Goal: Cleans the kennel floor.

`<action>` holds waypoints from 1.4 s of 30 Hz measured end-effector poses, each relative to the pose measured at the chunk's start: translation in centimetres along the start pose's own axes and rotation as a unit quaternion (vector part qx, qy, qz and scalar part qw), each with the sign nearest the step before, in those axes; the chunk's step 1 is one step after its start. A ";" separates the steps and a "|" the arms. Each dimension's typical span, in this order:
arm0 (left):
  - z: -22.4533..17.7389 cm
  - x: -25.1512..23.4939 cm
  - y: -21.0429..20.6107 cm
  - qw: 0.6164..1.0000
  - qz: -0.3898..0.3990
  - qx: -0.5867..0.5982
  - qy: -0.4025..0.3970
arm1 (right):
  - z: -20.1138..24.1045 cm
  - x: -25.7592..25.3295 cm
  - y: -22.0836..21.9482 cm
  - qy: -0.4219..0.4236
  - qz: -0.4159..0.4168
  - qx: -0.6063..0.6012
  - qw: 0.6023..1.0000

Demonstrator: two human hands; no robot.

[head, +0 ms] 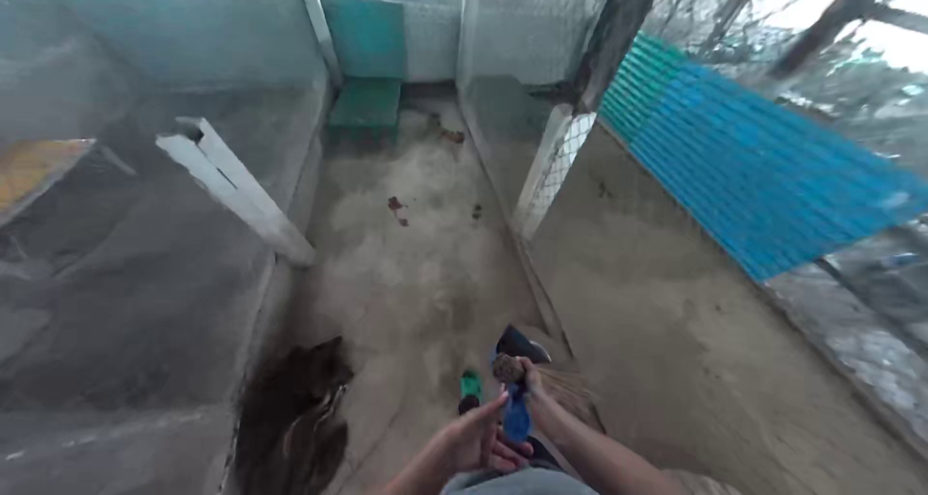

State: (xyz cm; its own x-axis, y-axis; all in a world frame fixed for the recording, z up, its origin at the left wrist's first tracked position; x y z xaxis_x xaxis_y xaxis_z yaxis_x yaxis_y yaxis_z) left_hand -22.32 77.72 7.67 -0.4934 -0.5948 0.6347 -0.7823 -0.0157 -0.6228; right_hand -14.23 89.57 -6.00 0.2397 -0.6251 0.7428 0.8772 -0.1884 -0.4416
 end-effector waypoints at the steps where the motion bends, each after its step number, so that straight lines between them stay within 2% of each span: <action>1: -2.3 -1.0 1.2 0.996 0.000 0.092 -0.018 | 0.4 -2.0 -2.1 -0.034 0.001 -0.002 0.999; 4: -9.0 -2.4 5.1 0.950 -0.020 0.303 -0.078 | 0.5 -7.6 -7.4 -0.109 0.014 0.089 0.990; 6: -13.6 -2.7 6.6 0.930 -0.036 0.352 -0.104 | 2.1 -10.8 -11.4 -0.118 0.022 0.167 0.979; 13: -25.5 -5.7 15.9 0.913 -0.082 0.385 -0.107 | 6.8 -22.7 -25.3 -0.110 0.054 0.221 0.968; 16: -30.9 -8.3 21.6 0.914 -0.111 0.374 -0.113 | 10.9 -29.1 -27.8 -0.132 0.014 0.260 0.956; 19: -38.0 -10.5 27.6 0.929 -0.127 0.332 -0.105 | 17.2 -33.3 -30.9 -0.146 0.034 0.262 0.953; 21: -42.5 -12.8 31.8 0.941 -0.139 0.297 -0.088 | 22.2 -35.9 -31.3 -0.133 0.036 0.334 0.932; 25: -51.7 -18.9 39.4 0.949 -0.167 0.264 -0.049 | 30.3 -44.9 -30.3 -0.138 -0.047 0.516 0.844; 28: -58.1 -24.8 44.0 0.948 -0.199 0.247 -0.020 | 35.5 -51.7 -30.9 -0.125 -0.060 0.591 0.795; 32: -64.7 -34.2 49.2 0.936 -0.249 0.248 0.004 | 40.7 -64.1 -31.2 -0.091 -0.027 0.695 0.713; 35: -69.0 -41.6 53.0 0.925 -0.273 0.266 0.004 | 46.1 -73.9 -33.3 -0.075 -0.021 0.754 0.652; 39: -72.8 -49.0 55.4 0.906 -0.280 0.315 0.039 | 49.1 -84.9 -35.3 -0.098 -0.038 0.771 0.628; 42: -76.1 -53.7 56.3 0.891 -0.291 0.345 0.048 | 47.9 -90.9 -35.4 -0.120 -0.039 0.777 0.617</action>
Point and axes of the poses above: each hand's wrist, its own x-axis away from the middle knuckle, its own y-axis out of the back of the hand, z = x × y, the point moved 8 cm from there along -x, towards the middle knuckle, and after that the axes turned 5 degrees about y, right-handed, at the moved point
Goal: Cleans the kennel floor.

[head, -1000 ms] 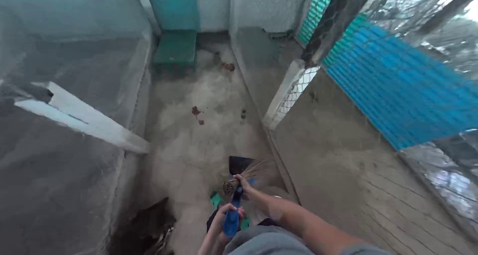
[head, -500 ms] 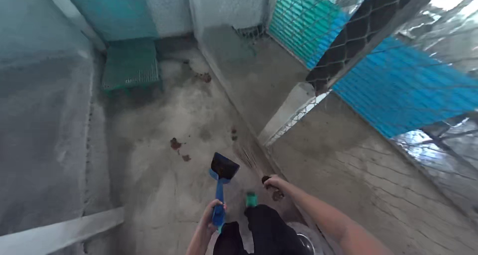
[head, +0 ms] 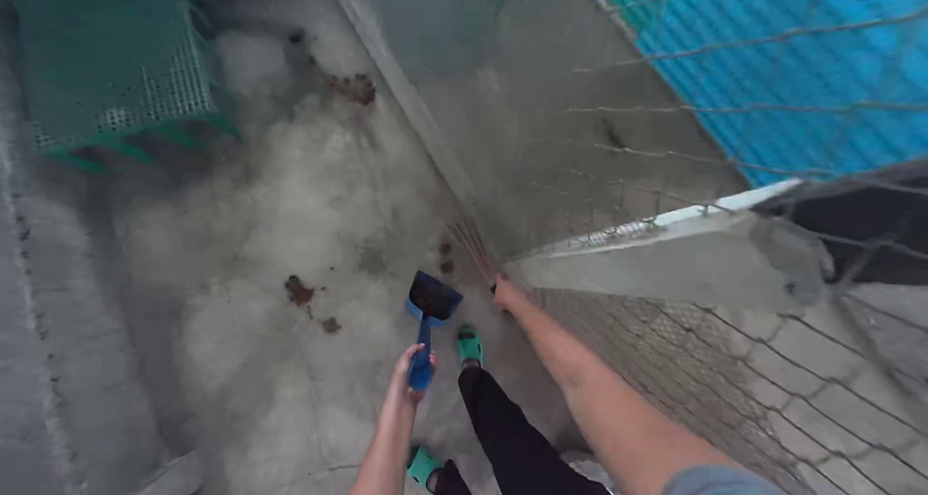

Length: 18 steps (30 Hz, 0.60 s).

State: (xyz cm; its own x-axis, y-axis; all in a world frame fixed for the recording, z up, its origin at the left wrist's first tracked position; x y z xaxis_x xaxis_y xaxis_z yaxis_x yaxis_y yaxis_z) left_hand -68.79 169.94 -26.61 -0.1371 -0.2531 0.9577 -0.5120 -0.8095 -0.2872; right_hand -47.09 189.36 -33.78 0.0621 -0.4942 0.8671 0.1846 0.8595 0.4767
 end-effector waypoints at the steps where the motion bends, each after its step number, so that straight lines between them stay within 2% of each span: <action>1: -0.9 -0.8 -1.3 1.000 -0.003 0.006 0.001 | 0.4 -0.7 -1.1 0.001 0.021 0.006 1.000; 5: -3.9 -2.4 -6.1 0.999 -0.027 0.024 -0.006 | -0.4 1.5 -7.2 0.043 0.132 0.050 0.989; 7: -4.6 -2.8 -7.5 0.998 -0.039 0.042 -0.008 | -1.1 4.5 -7.8 0.069 0.184 0.081 0.977; 10: -4.2 -3.4 -7.7 0.998 -0.049 0.029 0.002 | -2.6 8.3 -2.9 0.081 0.193 0.086 0.974; 14: -2.9 -3.6 -6.6 0.998 -0.050 0.021 0.013 | -4.2 9.4 3.7 0.045 0.168 0.064 0.983; 16: -2.7 -3.4 -6.3 0.998 -0.050 0.022 0.015 | -3.4 7.3 3.6 0.016 0.139 0.047 0.989; 18: -2.7 -3.3 -6.3 0.998 -0.055 0.018 0.016 | -2.5 3.8 1.0 0.010 0.122 0.036 0.992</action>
Point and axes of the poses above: each hand's wrist, its own x-axis away from the middle knuckle, its own y-axis out of the back of the hand, z = x × y, the point moved 8 cm from there along -x, towards the middle knuckle, and after that the axes turned 5 degrees about y, right-handed, at the moved point
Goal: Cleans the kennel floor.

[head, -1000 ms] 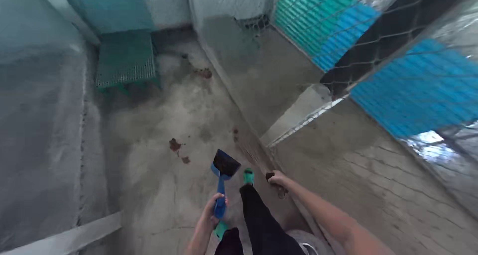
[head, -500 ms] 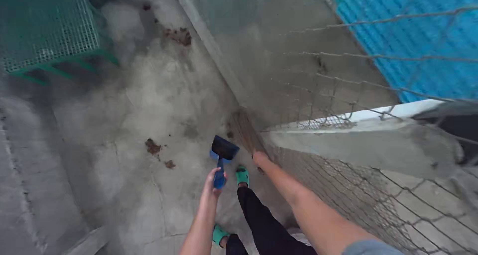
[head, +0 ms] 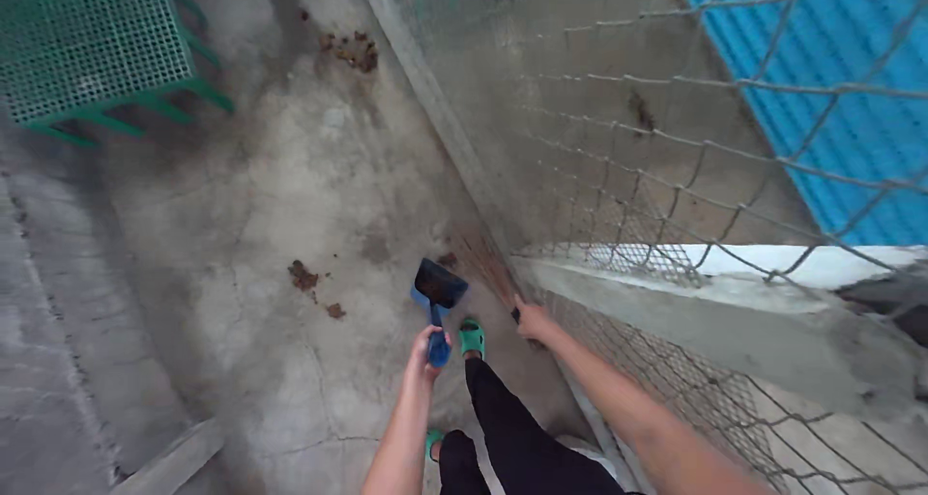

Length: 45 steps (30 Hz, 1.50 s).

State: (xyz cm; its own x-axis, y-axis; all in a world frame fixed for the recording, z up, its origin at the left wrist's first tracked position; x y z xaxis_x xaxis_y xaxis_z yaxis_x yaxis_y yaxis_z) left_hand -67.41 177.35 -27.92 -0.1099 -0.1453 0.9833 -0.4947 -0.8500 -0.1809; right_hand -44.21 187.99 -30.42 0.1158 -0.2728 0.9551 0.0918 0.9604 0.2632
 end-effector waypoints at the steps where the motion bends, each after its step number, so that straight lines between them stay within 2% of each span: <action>1: 0.0 0.0 0.0 1.000 -0.003 -0.001 0.002 | 0.4 -1.6 -1.4 0.007 0.007 0.004 1.000; 4: -0.5 0.2 -0.2 1.000 -0.011 -0.005 0.001 | 2.1 -1.8 -5.9 0.044 0.068 0.031 0.996; 6: -0.6 0.2 -0.1 1.000 -0.017 0.002 -0.002 | 2.6 0.5 -6.5 0.051 0.081 0.046 0.994; 10: -0.6 0.3 -0.3 0.999 -0.023 0.022 -0.005 | 2.0 4.8 -2.3 0.022 0.062 0.048 0.997; 14: 0.0 0.5 -0.3 1.000 -0.009 0.008 -0.017 | 1.4 6.2 1.3 -0.019 0.023 0.043 0.999; 20: 0.6 1.3 -2.1 1.000 0.011 0.022 -0.013 | 2.1 3.8 4.8 -0.058 -0.034 0.010 0.998; 24: 1.0 0.8 -3.4 1.000 0.017 0.017 0.011 | 3.1 1.3 5.1 -0.075 -0.015 -0.006 0.997; 28: 0.7 0.3 -6.4 0.999 0.028 0.033 0.006 | 6.0 0.7 5.6 -0.078 0.010 -0.011 0.997; 36: -4.3 -0.9 -12.8 0.998 0.030 0.058 -0.008 | 10.1 -0.8 6.6 -0.064 0.005 -0.039 0.997; 45: -9.4 -3.2 -19.4 0.999 0.025 0.021 -0.026 | 9.4 -1.4 9.0 -0.072 -0.014 -0.057 0.996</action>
Point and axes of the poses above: each hand's wrist, its own x-axis away from the middle knuckle, its own y-axis out of the back of the hand, z = x × y, the point moved 8 cm from there along -x, towards the middle knuckle, and after that the axes turned 5 degrees about y, right-handed, at the moved point
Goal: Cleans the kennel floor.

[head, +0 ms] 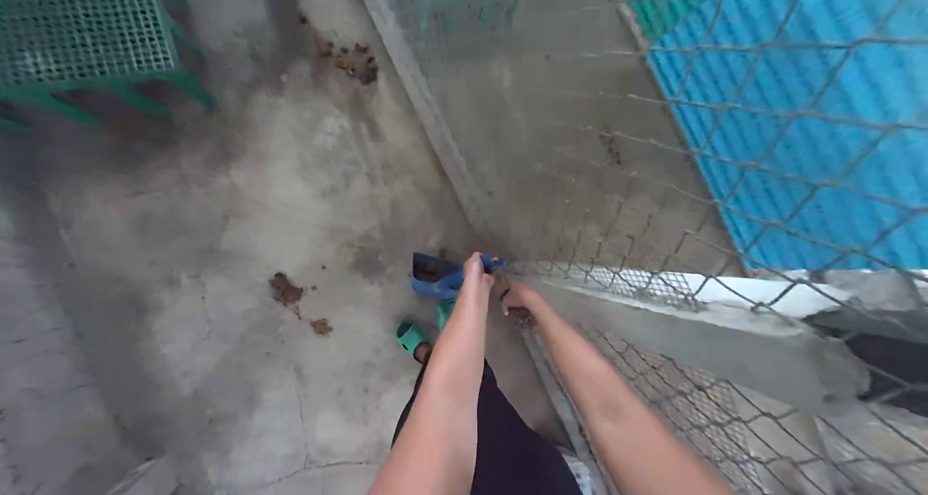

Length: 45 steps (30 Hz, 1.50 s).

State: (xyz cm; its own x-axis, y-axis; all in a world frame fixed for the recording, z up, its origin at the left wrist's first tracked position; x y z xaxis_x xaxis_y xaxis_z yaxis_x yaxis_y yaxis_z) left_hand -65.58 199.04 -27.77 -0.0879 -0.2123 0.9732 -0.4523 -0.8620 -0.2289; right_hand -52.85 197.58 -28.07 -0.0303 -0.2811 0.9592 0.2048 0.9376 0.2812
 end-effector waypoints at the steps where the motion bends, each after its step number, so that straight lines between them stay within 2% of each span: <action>1: -0.6 -0.3 -0.2 1.000 -0.006 -0.009 -0.002 | -0.2 0.0 0.0 0.000 0.003 0.000 1.000; 5: -4.4 -0.2 -0.9 0.999 0.005 -0.029 -0.021 | -0.1 1.0 0.5 -0.013 -0.011 0.009 1.000; 9: -7.7 0.5 0.0 0.998 0.040 -0.040 -0.016 | 1.5 4.0 2.7 0.013 -0.059 0.028 0.998; 12: -7.6 0.7 1.7 0.998 0.036 -0.054 0.009 | 1.8 1.1 3.4 0.041 -0.089 0.008 0.995; 15: -7.3 0.6 2.4 0.998 0.041 -0.055 0.008 | 1.4 -4.5 0.7 0.062 -0.061 -0.029 0.996; 18: -7.7 0.8 4.1 0.996 0.038 -0.075 0.010 | 2.1 -5.4 -5.0 0.077 0.036 0.006 0.996; 21: -6.8 1.5 8.9 0.989 0.049 -0.140 0.020 | 1.0 -2.1 -6.3 0.110 0.067 -0.043 0.991; 24: -4.2 2.6 17.5 0.975 0.064 -0.211 0.022 | -3.3 2.8 -2.1 0.127 0.060 -0.113 0.984; 27: -2.3 6.2 25.4 0.961 0.078 -0.266 -0.008 | -6.1 6.4 1.9 0.128 0.047 -0.124 0.983; 29: -0.9 8.6 29.6 0.964 0.071 -0.256 -0.009 | -6.6 4.7 2.2 0.122 0.019 -0.105 0.987; 32: 0.7 10.2 32.8 0.971 0.055 -0.232 -0.002 | -5.3 -1.5 -0.8 0.093 -0.027 -0.108 0.989; 34: 1.3 10.1 33.0 0.978 0.030 -0.208 0.007 | -3.5 -4.1 -5.0 0.074 -0.033 -0.095 0.992; 37: 1.4 8.9 31.9 0.988 -0.005 -0.152 0.024 | -0.7 -3.0 -14.4 0.085 0.069 -0.037 0.993; 39: 0.7 7.4 30.8 0.993 -0.032 -0.112 0.032 | 0.2 -1.6 -18.9 0.103 0.122 0.004 0.987; 41: -0.6 6.9 29.4 0.996 -0.055 -0.067 0.024 | 0.3 0.3 -19.3 0.125 0.144 0.025 0.981; 45: -0.9 6.2 27.0 0.996 -0.076 -0.043 0.020 | -1.7 3.8 -11.6 0.121 0.106 0.027 0.987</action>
State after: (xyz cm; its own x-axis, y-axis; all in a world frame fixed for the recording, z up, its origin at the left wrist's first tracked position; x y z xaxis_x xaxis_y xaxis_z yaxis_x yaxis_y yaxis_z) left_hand -79.14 174.83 -27.88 -0.0476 -0.0627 0.9969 -0.5379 -0.8393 -0.0785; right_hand -53.70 185.32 -27.77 0.2429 -0.1112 0.9636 0.1289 0.9883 0.0816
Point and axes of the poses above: each hand's wrist, its own x-axis away from the middle knuckle, its own y-axis out of the back of the hand, z = x × y, the point moved 8 cm from there along -x, towards the middle knuckle, and after that the axes turned 5 degrees about y, right-handed, at the moved point
